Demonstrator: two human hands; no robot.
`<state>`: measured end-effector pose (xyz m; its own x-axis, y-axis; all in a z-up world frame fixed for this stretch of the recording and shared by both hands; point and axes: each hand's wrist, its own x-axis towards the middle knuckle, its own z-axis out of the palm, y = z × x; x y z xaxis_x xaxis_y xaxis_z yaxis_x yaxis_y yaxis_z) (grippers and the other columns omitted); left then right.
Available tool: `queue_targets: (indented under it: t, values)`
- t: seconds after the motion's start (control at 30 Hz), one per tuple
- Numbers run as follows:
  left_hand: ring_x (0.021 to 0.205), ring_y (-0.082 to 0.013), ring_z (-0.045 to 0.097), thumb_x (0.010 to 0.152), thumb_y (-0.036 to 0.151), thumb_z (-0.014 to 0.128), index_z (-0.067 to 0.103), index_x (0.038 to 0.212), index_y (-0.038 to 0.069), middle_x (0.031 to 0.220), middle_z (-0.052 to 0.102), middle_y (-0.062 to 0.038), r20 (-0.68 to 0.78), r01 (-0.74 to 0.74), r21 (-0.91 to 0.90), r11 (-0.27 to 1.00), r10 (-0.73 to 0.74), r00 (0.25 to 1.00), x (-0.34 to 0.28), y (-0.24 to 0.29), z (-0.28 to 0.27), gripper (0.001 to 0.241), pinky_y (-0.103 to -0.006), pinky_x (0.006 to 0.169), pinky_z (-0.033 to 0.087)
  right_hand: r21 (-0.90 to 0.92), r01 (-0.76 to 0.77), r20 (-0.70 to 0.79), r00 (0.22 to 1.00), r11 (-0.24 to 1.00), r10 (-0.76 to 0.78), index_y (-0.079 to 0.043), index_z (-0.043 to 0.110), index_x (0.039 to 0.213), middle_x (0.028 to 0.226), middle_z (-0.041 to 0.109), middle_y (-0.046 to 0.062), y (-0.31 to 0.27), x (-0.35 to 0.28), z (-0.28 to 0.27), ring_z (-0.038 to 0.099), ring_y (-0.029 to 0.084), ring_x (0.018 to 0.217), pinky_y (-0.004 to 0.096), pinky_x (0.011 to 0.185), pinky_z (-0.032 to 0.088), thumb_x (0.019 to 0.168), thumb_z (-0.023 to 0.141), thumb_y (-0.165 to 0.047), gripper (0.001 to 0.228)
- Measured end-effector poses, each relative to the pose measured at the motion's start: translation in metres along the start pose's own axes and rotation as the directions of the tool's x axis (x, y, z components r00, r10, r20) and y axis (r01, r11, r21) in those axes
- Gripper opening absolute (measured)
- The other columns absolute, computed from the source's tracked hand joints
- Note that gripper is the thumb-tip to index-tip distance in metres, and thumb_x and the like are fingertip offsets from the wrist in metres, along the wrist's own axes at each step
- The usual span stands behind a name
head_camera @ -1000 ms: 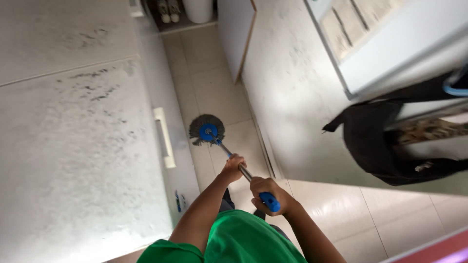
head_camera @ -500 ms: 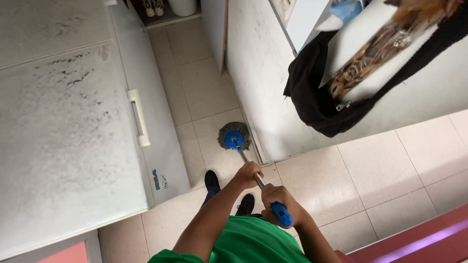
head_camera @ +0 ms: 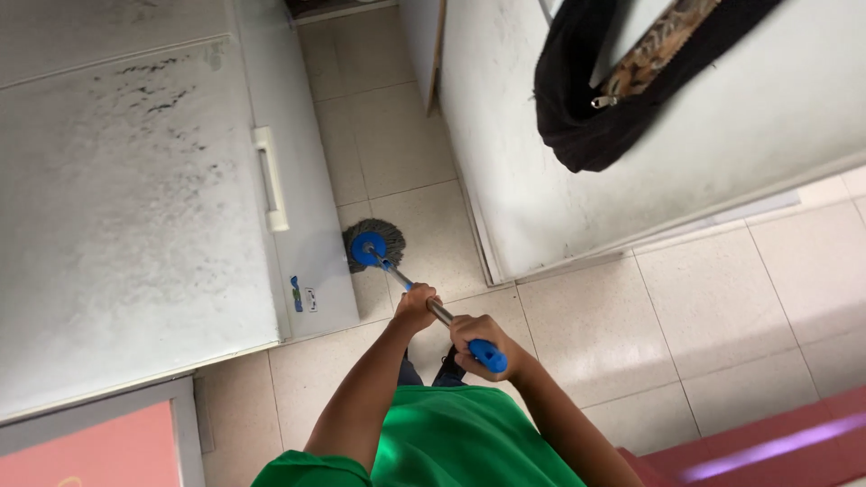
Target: The person mops the tiled floor of a commercial space using a blue spin mop. They move the mop back and forth across the floor, cleaning around a display counter, a white chair, and a red freezer. The person navigates the mop around obstacles and eventually places it into a metal bucket.
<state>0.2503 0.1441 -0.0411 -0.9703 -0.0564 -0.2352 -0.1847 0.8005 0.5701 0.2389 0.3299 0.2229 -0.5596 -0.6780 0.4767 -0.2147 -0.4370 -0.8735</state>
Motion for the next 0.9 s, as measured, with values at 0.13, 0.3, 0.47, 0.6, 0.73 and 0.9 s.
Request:
queue_targets:
  t: [0.13, 0.3, 0.47, 0.6, 0.73, 0.9]
  values:
    - [0.098, -0.0225, 0.063, 0.089, 0.041, 0.057, 0.055, 0.074, 0.02, 0.083, 0.056, 0.0, 0.055, -0.074, 0.002, 0.997, 0.074, 0.996, 0.015, 0.033, 0.05, 0.025, -0.0463, 0.089, 0.057, -0.111, -0.067, -0.097, 0.994, 0.992, 0.056, -0.01, 0.045, 0.062, 0.056, 0.049, 0.009, -0.054, -0.018, -0.015, 0.046, 0.031, 0.049, 0.038, 0.059, 0.043, 0.09, 0.066, -0.001, 0.036]
    - [0.09, -0.0417, 0.067, 0.072, 0.023, 0.061, 0.061, 0.069, 0.017, 0.075, 0.065, -0.011, 0.288, -0.384, -0.336, 0.86, 0.482, 0.828, -0.013, 0.098, 0.07, 0.007, -0.0566, 0.083, 0.055, -0.23, -0.225, -0.314, 0.938, 0.947, 0.146, -0.01, 0.047, 0.057, 0.053, 0.051, 0.007, -0.117, -0.052, 0.009, 0.047, 0.025, 0.05, 0.036, 0.056, 0.044, 0.089, 0.064, -0.004, 0.037]
    - [0.091, -0.0378, 0.067, 0.08, 0.03, 0.057, 0.056, 0.069, 0.013, 0.075, 0.064, -0.011, 0.372, -0.425, -0.378, 0.822, 0.555, 0.744, -0.063, 0.13, 0.019, 0.019, -0.0574, 0.089, 0.053, -0.311, -0.25, -0.322, 0.935, 0.917, 0.146, -0.012, 0.047, 0.055, 0.049, 0.049, 0.005, -0.135, -0.032, 0.064, 0.046, 0.025, 0.044, 0.035, 0.055, 0.044, 0.091, 0.066, -0.009, 0.041]
    - [0.086, -0.036, 0.067, 0.082, 0.03, 0.056, 0.058, 0.069, 0.014, 0.075, 0.066, -0.012, 0.419, -0.5, -0.315, 0.807, 0.591, 0.689, -0.079, 0.09, -0.022, 0.021, -0.0541, 0.091, 0.054, -0.301, -0.238, -0.294, 0.944, 0.923, 0.147, -0.012, 0.048, 0.055, 0.049, 0.05, 0.005, -0.114, -0.011, 0.112, 0.049, 0.025, 0.045, 0.035, 0.055, 0.042, 0.092, 0.078, -0.019, 0.048]
    - [0.083, -0.0446, 0.067, 0.085, 0.032, 0.056, 0.06, 0.07, 0.012, 0.077, 0.066, -0.02, 0.452, -0.47, -0.285, 0.836, 0.549, 0.703, -0.088, 0.032, -0.062, 0.025, -0.0605, 0.086, 0.054, -0.219, -0.181, -0.306, 0.946, 0.959, 0.109, -0.014, 0.051, 0.054, 0.049, 0.049, 0.002, -0.069, 0.002, 0.156, 0.05, 0.022, 0.044, 0.034, 0.055, 0.04, 0.089, 0.081, -0.019, 0.047]
    - [0.084, -0.0403, 0.071, 0.087, 0.033, 0.054, 0.06, 0.069, 0.012, 0.076, 0.069, -0.017, 0.527, -0.414, -0.122, 0.902, 0.412, 0.743, -0.105, -0.014, -0.114, 0.029, -0.0546, 0.088, 0.054, -0.132, -0.117, -0.357, 0.932, 0.984, 0.063, -0.015, 0.047, 0.054, 0.05, 0.044, -0.002, -0.044, 0.009, 0.197, 0.039, 0.016, 0.046, 0.031, 0.056, 0.037, 0.091, 0.077, -0.017, 0.048]
